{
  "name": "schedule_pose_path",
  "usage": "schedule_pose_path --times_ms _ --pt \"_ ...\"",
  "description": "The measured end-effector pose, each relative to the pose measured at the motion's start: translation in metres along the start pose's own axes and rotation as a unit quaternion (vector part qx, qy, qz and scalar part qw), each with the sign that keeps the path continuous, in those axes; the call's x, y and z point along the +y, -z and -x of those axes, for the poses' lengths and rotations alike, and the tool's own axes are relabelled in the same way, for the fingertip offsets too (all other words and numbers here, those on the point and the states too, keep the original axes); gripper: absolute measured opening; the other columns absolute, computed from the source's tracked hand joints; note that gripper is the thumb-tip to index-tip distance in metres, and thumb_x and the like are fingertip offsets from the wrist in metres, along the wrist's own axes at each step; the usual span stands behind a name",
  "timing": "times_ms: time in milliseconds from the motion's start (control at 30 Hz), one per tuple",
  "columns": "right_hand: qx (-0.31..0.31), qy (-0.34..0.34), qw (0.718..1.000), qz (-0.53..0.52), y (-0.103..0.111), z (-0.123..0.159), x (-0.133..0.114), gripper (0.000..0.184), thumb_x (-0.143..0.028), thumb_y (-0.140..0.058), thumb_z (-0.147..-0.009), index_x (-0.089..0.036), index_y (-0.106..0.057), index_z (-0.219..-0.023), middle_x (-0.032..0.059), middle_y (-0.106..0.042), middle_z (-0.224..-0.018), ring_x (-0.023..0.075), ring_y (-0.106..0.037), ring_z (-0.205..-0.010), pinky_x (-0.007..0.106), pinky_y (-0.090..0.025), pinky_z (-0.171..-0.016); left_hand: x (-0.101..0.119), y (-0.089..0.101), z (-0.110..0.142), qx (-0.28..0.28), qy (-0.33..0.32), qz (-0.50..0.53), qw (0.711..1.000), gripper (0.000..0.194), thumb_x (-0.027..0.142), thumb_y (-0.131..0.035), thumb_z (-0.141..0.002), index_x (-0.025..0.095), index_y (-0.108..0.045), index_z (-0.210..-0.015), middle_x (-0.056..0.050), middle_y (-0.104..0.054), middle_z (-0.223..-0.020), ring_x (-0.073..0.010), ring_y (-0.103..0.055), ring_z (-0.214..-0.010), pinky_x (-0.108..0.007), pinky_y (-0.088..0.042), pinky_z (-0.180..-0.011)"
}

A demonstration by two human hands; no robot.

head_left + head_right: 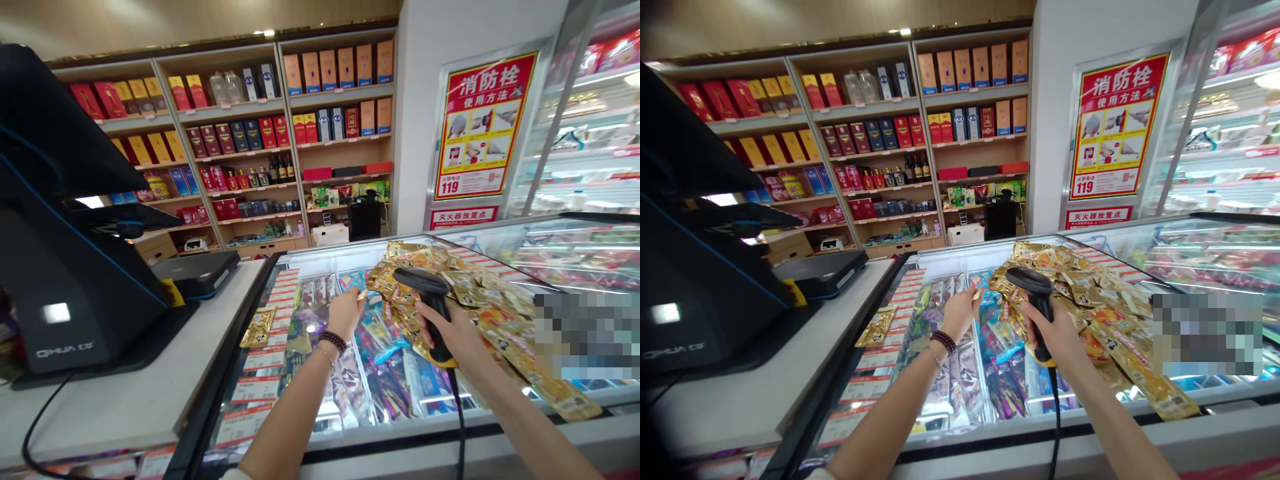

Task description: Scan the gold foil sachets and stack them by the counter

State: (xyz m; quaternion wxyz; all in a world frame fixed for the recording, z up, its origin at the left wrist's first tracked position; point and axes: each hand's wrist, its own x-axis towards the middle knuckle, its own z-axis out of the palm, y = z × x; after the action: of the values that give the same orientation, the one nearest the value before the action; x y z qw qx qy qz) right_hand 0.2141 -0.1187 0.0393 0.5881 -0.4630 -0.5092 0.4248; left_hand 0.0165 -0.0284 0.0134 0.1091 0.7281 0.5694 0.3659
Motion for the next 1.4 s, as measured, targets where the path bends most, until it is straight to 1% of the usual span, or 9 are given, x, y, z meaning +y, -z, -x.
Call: schedule_pose_path --times_ms 67,133,267,400,567,733,1100,1233,1400 --pt "-0.007 -0.010 1.000 0.002 -0.008 -0.003 0.003 0.038 -0.053 -0.072 -0.075 -0.022 -0.050 -0.071 -0.0043 -0.051 -0.053 0.0106 -0.044 -0.039 0.023 -0.035 -0.037 -0.008 0.004 -0.004 0.080 0.076 0.154 0.982 0.021 0.038 -0.056 -0.090 0.018 -0.063 -0.090 -0.009 -0.069 -0.080 -0.0238 -0.069 -0.082 -0.034 -0.053 -0.077" --pt "-0.015 -0.015 1.000 0.005 -0.015 -0.005 0.006 0.038 -0.052 -0.072 -0.074 -0.022 -0.049 -0.069 -0.0045 -0.050 -0.051 0.0106 -0.044 -0.038 0.023 -0.034 -0.037 -0.012 0.003 -0.006 0.107 0.147 0.325 0.928 0.022 0.038 -0.059 -0.089 0.018 -0.060 -0.097 -0.008 -0.069 -0.089 -0.0207 -0.069 -0.082 -0.032 -0.056 -0.073" --pt "-0.028 -0.010 0.999 0.013 -0.025 -0.007 0.011 0.036 -0.052 -0.070 -0.075 -0.022 -0.050 -0.073 -0.0043 -0.052 -0.055 0.0104 -0.044 -0.038 0.024 -0.034 -0.037 -0.009 -0.010 -0.004 0.056 0.267 0.536 0.799 0.028 0.039 -0.063 -0.088 0.019 -0.056 -0.106 -0.006 -0.070 -0.096 -0.0160 -0.070 -0.079 -0.033 -0.061 -0.072" --pt "-0.018 -0.006 0.999 0.029 -0.022 -0.005 0.012 0.036 -0.052 -0.070 -0.077 -0.022 -0.050 -0.076 -0.0047 -0.052 -0.053 0.0110 -0.044 -0.038 0.024 -0.035 -0.038 0.005 -0.026 -0.003 0.040 0.279 0.614 0.738 0.029 0.035 -0.067 -0.086 0.019 -0.055 -0.107 -0.006 -0.070 -0.098 -0.0142 -0.071 -0.079 -0.035 -0.061 -0.081" --pt "0.003 -0.004 0.999 0.050 -0.010 -0.001 0.013 0.038 -0.053 -0.070 -0.077 -0.023 -0.049 -0.074 -0.0055 -0.051 -0.048 0.0122 -0.045 -0.038 0.025 -0.037 -0.038 0.021 -0.038 -0.004 0.028 0.202 0.636 0.744 0.031 0.025 -0.072 -0.082 0.019 -0.054 -0.107 -0.005 -0.069 -0.102 -0.0143 -0.071 -0.084 -0.038 -0.060 -0.088" --pt "-0.001 0.011 0.997 0.079 -0.012 0.006 0.003 0.037 -0.053 -0.068 -0.079 -0.023 -0.048 -0.073 -0.0053 -0.052 -0.048 0.0128 -0.046 -0.038 0.025 -0.038 -0.040 0.020 -0.023 -0.002 0.062 0.164 0.627 0.759 0.029 0.024 -0.072 -0.082 0.018 -0.056 -0.105 -0.005 -0.069 -0.103 -0.0141 -0.070 -0.084 -0.037 -0.061 -0.086" --pt "-0.100 0.040 0.989 0.100 -0.095 0.022 -0.013 0.032 -0.053 -0.060 -0.082 -0.024 -0.048 -0.080 -0.0059 -0.051 -0.042 0.0144 -0.045 -0.035 0.026 -0.037 -0.040 -0.027 0.064 0.020 0.146 0.117 0.558 0.809 0.041 0.038 -0.076 -0.077 0.018 -0.056 -0.106 -0.008 -0.068 -0.109 -0.0162 -0.069 -0.087 -0.036 -0.059 -0.083" --pt "-0.120 0.054 0.986 0.098 -0.118 0.024 -0.013 0.029 -0.051 -0.060 -0.083 -0.024 -0.050 -0.081 -0.0060 -0.051 -0.042 0.0151 -0.047 -0.035 0.026 -0.038 -0.041 -0.038 0.077 0.031 0.155 0.114 0.547 0.815 0.043 0.040 -0.075 -0.077 0.019 -0.056 -0.110 -0.008 -0.069 -0.109 -0.0163 -0.070 -0.088 -0.034 -0.059 -0.082" --pt "-0.123 0.051 0.986 0.098 -0.127 0.025 -0.010 0.030 -0.052 -0.061 -0.081 -0.023 -0.053 -0.085 -0.0061 -0.051 -0.042 0.0161 -0.047 -0.034 0.027 -0.036 -0.040 -0.044 0.079 0.035 0.166 0.120 0.548 0.811 0.047 0.041 -0.077 -0.075 0.021 -0.056 -0.112 -0.007 -0.068 -0.108 -0.0171 -0.069 -0.089 -0.035 -0.059 -0.082"
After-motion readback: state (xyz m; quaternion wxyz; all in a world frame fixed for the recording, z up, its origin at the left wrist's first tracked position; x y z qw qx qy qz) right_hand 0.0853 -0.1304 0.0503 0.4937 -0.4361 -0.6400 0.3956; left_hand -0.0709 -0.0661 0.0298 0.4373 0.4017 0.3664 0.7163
